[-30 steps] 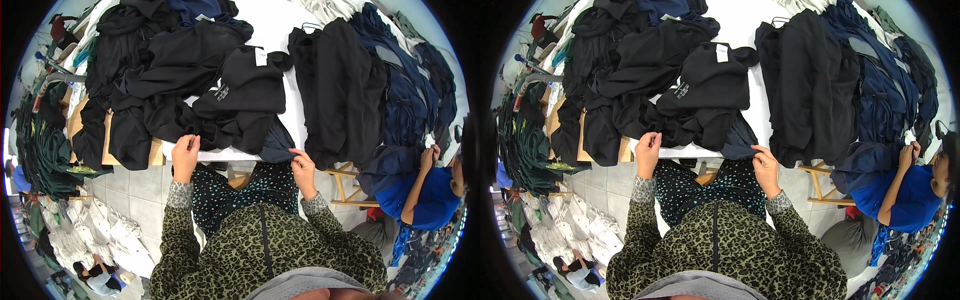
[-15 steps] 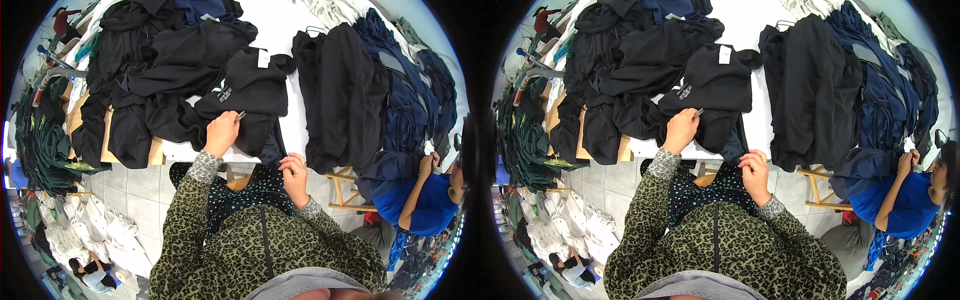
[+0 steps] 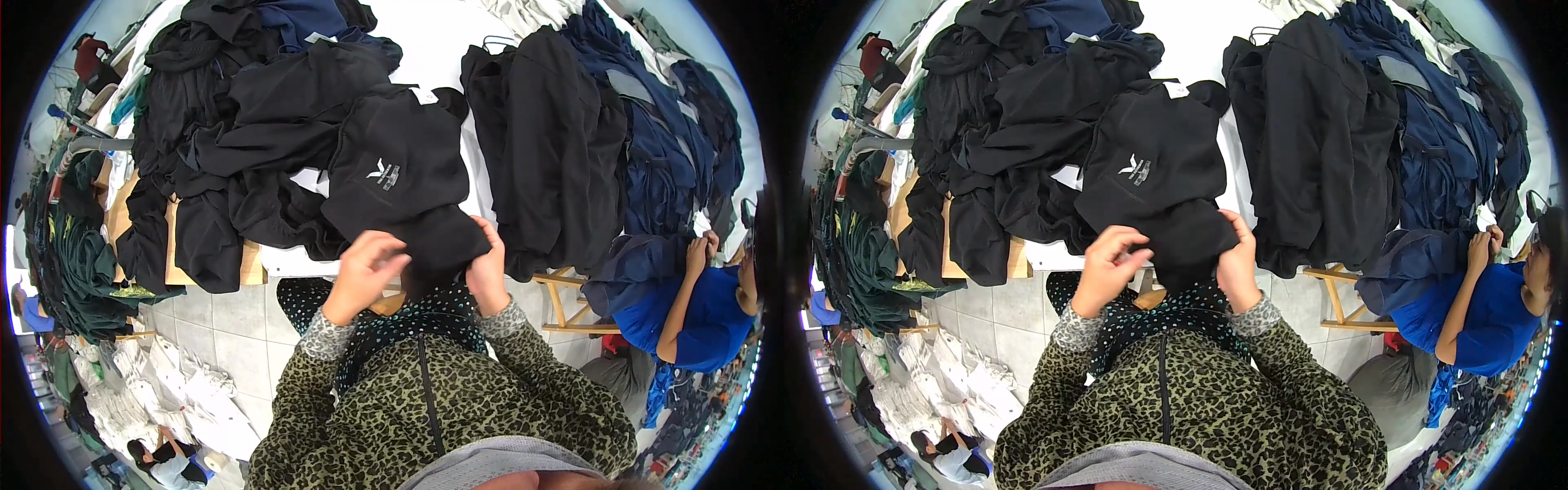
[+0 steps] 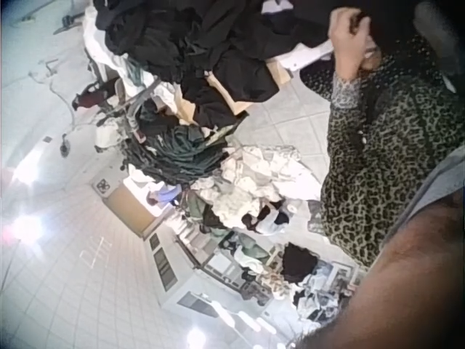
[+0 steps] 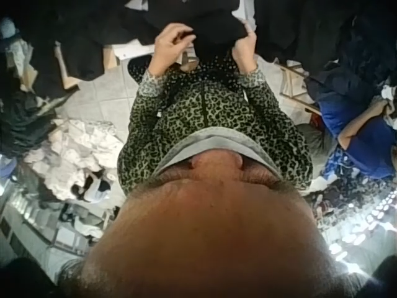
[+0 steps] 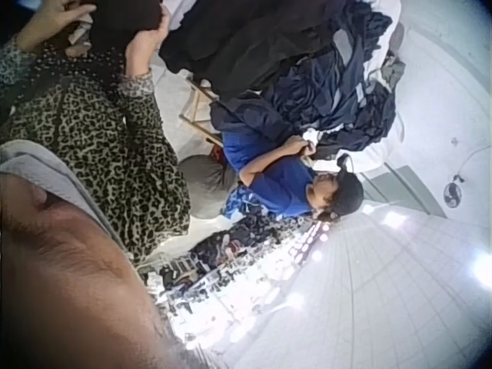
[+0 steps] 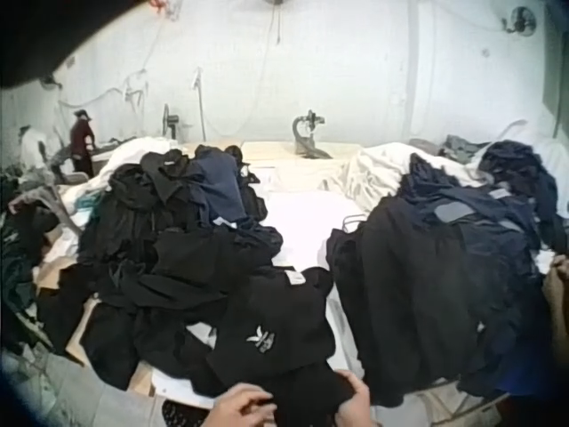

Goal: Trimming loose threads from black garments using small snips/scissors.

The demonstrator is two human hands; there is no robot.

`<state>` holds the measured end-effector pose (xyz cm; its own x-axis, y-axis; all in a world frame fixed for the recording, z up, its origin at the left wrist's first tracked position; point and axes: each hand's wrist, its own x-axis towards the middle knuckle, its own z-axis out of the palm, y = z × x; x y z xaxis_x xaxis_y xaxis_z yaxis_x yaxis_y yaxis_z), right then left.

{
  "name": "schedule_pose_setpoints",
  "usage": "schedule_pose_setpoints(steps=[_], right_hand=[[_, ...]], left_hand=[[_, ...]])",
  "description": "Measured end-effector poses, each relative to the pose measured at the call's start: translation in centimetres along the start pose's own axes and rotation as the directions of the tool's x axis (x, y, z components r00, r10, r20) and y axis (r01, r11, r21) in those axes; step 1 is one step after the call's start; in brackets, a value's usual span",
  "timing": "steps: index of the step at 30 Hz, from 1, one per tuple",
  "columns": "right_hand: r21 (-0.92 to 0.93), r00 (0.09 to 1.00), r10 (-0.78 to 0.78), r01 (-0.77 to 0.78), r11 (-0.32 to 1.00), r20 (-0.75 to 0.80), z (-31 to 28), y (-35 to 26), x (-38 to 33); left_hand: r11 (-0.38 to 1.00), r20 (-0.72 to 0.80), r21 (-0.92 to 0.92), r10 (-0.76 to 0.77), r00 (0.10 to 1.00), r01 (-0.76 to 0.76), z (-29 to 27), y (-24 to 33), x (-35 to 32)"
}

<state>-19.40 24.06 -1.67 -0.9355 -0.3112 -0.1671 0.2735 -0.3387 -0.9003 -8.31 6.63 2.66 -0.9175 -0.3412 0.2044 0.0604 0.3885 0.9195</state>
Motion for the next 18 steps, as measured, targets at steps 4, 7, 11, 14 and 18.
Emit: schedule_pose_setpoints(steps=[4,7,11,14,18], right_hand=[[0.168,0.98,0.188,-0.174,0.97,-0.069,-2.0,-0.1,0.9],[0.177,0.971,0.227,-0.211,0.961,-0.073,-2.1,-0.3,0.4],[0.215,0.966,0.253,-0.237,0.948,-0.052,0.0,-1.2,-0.7],[0.113,0.985,0.154,-0.163,0.98,0.079,-0.4,-1.1,-1.4],[-0.017,1.0,0.002,-0.002,1.0,0.006,-0.3,-1.9,-1.9]], left_hand=[[0.99,-0.096,0.06,-0.122,0.988,0.128,-1.1,-1.2,-1.9],[0.995,-0.043,0.066,-0.068,0.997,0.071,1.2,-0.9,-2.9],[0.981,0.025,0.177,0.071,0.997,-0.074,6.2,-0.6,-3.9],[0.953,0.011,0.276,0.124,0.992,-0.122,8.4,-0.8,-3.0],[0.988,-0.061,0.085,0.137,0.989,-0.131,7.6,-1.6,-2.5]])
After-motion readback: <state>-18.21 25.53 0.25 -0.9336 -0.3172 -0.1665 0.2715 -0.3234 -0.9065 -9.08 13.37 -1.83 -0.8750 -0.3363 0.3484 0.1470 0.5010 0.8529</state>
